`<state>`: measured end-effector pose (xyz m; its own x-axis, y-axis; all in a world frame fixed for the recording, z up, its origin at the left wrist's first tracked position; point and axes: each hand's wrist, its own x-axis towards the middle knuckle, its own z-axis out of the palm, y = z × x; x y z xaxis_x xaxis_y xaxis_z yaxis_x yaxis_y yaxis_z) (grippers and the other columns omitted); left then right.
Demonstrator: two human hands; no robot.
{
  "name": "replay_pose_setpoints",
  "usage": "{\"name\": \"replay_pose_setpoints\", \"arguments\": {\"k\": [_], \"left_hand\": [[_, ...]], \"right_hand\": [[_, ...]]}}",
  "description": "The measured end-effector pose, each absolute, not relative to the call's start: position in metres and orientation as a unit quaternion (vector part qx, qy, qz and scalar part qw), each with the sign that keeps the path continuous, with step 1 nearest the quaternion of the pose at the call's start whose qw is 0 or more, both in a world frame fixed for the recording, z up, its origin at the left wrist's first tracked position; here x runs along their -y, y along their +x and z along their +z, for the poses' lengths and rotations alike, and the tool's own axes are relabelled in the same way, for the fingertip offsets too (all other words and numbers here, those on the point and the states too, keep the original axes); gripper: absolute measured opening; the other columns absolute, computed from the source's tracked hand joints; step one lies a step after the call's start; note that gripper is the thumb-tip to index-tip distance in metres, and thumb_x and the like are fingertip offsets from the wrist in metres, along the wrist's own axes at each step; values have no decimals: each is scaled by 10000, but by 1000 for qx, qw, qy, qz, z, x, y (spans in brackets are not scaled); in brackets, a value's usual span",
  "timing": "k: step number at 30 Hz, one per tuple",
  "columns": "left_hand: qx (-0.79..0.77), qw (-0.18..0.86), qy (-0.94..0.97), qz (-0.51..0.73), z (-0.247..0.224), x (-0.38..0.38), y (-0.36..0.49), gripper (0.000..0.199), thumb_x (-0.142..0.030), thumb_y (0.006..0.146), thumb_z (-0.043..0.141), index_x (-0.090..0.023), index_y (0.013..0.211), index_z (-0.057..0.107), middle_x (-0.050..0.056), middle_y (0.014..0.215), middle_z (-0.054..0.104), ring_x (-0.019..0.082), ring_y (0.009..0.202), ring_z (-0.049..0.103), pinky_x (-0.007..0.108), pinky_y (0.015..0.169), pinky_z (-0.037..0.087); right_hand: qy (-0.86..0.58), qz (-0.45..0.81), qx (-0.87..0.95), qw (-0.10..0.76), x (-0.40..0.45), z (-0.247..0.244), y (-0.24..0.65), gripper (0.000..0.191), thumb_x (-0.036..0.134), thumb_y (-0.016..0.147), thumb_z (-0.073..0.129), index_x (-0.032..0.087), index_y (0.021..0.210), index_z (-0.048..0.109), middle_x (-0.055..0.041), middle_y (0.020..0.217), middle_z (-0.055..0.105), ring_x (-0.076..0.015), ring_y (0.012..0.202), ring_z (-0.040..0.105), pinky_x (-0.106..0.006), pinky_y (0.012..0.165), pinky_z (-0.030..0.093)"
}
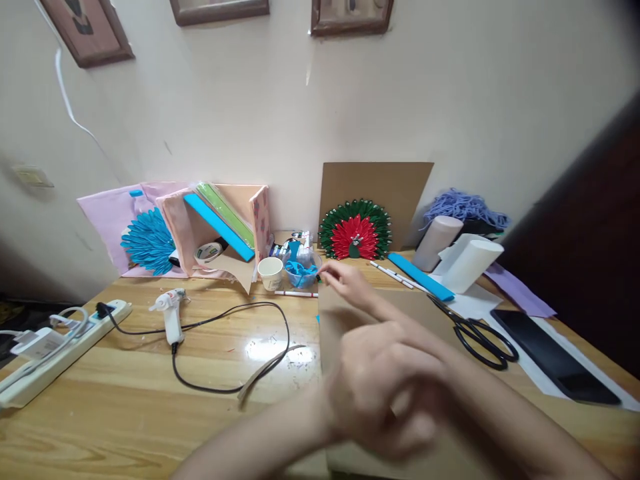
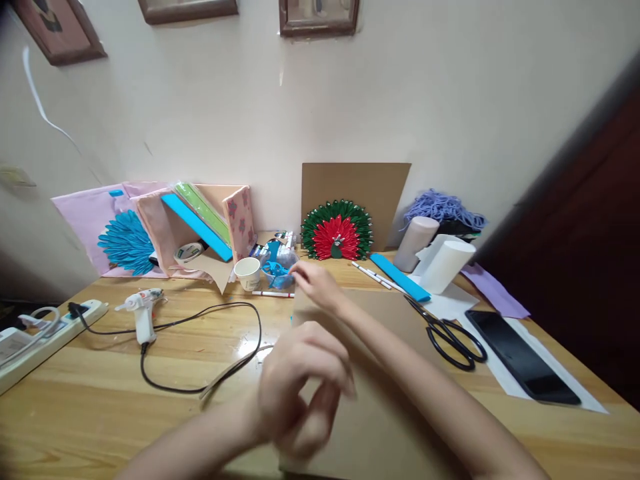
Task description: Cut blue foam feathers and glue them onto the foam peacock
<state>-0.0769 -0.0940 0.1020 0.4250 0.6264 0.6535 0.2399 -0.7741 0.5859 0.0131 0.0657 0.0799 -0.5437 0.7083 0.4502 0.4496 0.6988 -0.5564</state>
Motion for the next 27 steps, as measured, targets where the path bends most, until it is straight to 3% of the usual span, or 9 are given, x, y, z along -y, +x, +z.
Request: {"name": "replay_pose_setpoints", "arguments": {"k": [4,10,14,18,23,27], "left_hand": [[-348,126,828,421,62,47,-78,205,-173,852,354,-165,866,558,69,759,596,168,708,553,287,666,438],[-527,132,784,300,10,30,-100,185,-185,858,354,-185,830,537,33,764,619,168,702,570,267,642,387],[-543,157,775,282,6,31,-98,169,-187,854,364,-190,782,516,16,724,620,163,671,574,255,611,358],[-522,167,794,264,7,31,-95,146,-183,843,378,-190,753,492,16,722,619,158,651,566,247,582,335],[-512,171,802,255,11,32,-92,147,-184,847,378,-190,758,495,14,712,613,156,640,556,248,577,335],[-526,152,791,274,16,42,-98,158,-164,856,362,-184,797,507,23,757,608,162,704,563,258,641,375]], "right_hand": [[-470,166,818,289,-94,62,57,178,124,826,477,122,917,630,-100,918,682,-180,832,619,-281,744,450],[-407,193,871,197,-114,38,29,140,209,795,569,148,810,694,-48,829,713,-150,752,634,-222,679,456],[-364,151,903,173,-109,28,-8,101,249,711,669,156,739,694,-55,772,683,-179,769,590,-257,702,427],[-332,81,923,177,-94,21,-29,33,149,695,637,146,724,654,-90,790,632,-221,851,524,-306,732,394],[-262,29,946,190,-85,25,-28,136,112,801,495,133,875,607,-110,936,597,-189,875,503,-271,737,387],[-234,13,953,191,-92,35,-4,160,107,859,442,135,877,599,-107,901,607,-189,852,513,-285,763,384]]}}
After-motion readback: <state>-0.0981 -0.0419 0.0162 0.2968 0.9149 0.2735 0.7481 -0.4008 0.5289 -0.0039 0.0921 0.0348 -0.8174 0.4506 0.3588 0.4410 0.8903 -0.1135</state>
